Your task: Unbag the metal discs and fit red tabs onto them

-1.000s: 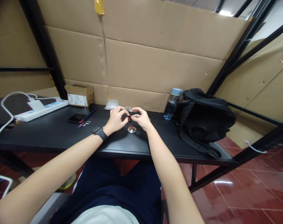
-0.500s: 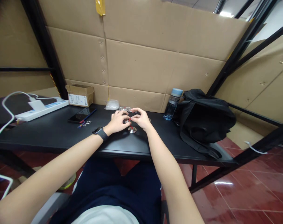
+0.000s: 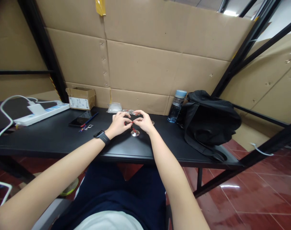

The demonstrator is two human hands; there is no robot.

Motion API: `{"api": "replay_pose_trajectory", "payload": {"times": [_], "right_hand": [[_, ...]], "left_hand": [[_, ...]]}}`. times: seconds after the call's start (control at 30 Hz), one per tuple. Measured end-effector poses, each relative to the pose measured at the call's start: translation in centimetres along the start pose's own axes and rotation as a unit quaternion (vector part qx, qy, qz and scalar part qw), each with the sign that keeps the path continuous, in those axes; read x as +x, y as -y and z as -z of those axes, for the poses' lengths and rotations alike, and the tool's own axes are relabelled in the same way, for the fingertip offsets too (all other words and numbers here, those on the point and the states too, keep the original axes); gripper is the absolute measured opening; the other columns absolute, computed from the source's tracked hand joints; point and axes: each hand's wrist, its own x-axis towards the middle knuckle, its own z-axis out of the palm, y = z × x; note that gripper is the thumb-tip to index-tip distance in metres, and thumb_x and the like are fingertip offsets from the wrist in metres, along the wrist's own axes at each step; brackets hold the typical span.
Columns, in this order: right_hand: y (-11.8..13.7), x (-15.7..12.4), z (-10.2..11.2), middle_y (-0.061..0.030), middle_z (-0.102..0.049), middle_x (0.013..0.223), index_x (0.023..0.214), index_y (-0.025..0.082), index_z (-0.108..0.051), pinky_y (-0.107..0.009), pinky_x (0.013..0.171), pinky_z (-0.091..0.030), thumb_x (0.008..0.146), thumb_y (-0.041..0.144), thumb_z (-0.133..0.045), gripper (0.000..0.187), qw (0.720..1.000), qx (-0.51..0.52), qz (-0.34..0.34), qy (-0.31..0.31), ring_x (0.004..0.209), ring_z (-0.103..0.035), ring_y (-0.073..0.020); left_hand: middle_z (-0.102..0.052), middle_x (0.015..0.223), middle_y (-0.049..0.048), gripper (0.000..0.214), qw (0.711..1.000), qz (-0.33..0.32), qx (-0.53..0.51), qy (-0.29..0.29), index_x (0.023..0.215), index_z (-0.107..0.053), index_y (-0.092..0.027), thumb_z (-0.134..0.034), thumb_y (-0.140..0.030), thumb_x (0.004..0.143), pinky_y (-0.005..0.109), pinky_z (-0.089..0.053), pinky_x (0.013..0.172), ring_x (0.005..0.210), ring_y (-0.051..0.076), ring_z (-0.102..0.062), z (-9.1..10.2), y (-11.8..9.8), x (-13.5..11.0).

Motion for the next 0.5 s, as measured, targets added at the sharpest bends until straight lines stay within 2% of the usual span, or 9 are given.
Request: {"api": "replay_pose_trajectory", "payload": {"times": [0.1, 0.17, 0.27, 0.37, 0.5], "right_hand": [[-0.4, 0.0, 0.9, -0.0049, -0.069, 0.105, 0.116, 0.019, -0.064, -0.024, 0.066, -0.054, 0.065, 0.03, -0.082, 0.055, 0.994, -0.094, -0.031, 0.036, 0.066, -0.066, -0.0106], [-0.5, -0.2, 1.7, -0.0041, -0.073, 0.092, 0.116, 0.019, -0.066, -0.024, 0.063, -0.052, 0.062, 0.031, -0.087, 0.059, 0.979, -0.153, -0.069, 0.113, 0.065, -0.067, -0.0128], [-0.3, -0.5, 2.5, -0.0063, -0.077, 0.089, 0.116, 0.018, -0.067, -0.025, 0.065, -0.052, 0.064, 0.032, -0.087, 0.058, 0.958, -0.158, -0.112, 0.21, 0.068, -0.07, -0.0157], [0.1, -0.6, 2.4, -0.0081, -0.078, 0.091, 0.114, 0.016, -0.069, -0.025, 0.065, -0.053, 0.064, 0.03, -0.087, 0.055, 0.955, -0.142, -0.113, 0.235, 0.067, -0.07, -0.0159], [0.2, -0.6, 2.1, -0.005, -0.078, 0.082, 0.114, 0.017, -0.068, -0.024, 0.064, -0.053, 0.064, 0.028, -0.087, 0.055, 0.958, -0.121, -0.114, 0.234, 0.064, -0.07, -0.016]], "left_hand": [[-0.067, 0.12, 0.0049, 0.016, 1.0, 0.005, 0.006, -0.006, 0.084, -0.081, -0.028, -0.067, -0.035, 0.088, 0.047, -0.035, 0.093, 0.122, 0.031, -0.046, 0.0, 0.1, 0.0], [-0.068, 0.119, 0.0048, 0.015, 1.0, 0.017, 0.002, -0.013, 0.085, -0.081, -0.029, -0.068, -0.036, 0.089, 0.047, -0.035, 0.093, 0.12, 0.03, -0.047, 0.0, 0.3, 0.1], [-0.069, 0.115, 0.0046, 0.014, 0.999, 0.034, -0.008, -0.023, 0.087, -0.081, -0.03, -0.069, -0.038, 0.088, 0.047, -0.034, 0.093, 0.118, 0.03, -0.048, -0.1, 0.5, 0.2], [-0.071, 0.111, 0.0041, 0.013, 0.999, 0.04, -0.016, -0.019, 0.089, -0.08, -0.031, -0.07, -0.039, 0.088, 0.047, -0.033, 0.093, 0.114, 0.029, -0.049, 0.0, 0.6, 0.2], [-0.075, 0.105, 0.0041, 0.017, 0.998, 0.053, -0.018, -0.005, 0.088, -0.079, -0.03, -0.067, -0.042, 0.09, 0.047, -0.03, 0.093, 0.11, 0.029, -0.051, 0.4, 0.5, 0.2]]}}
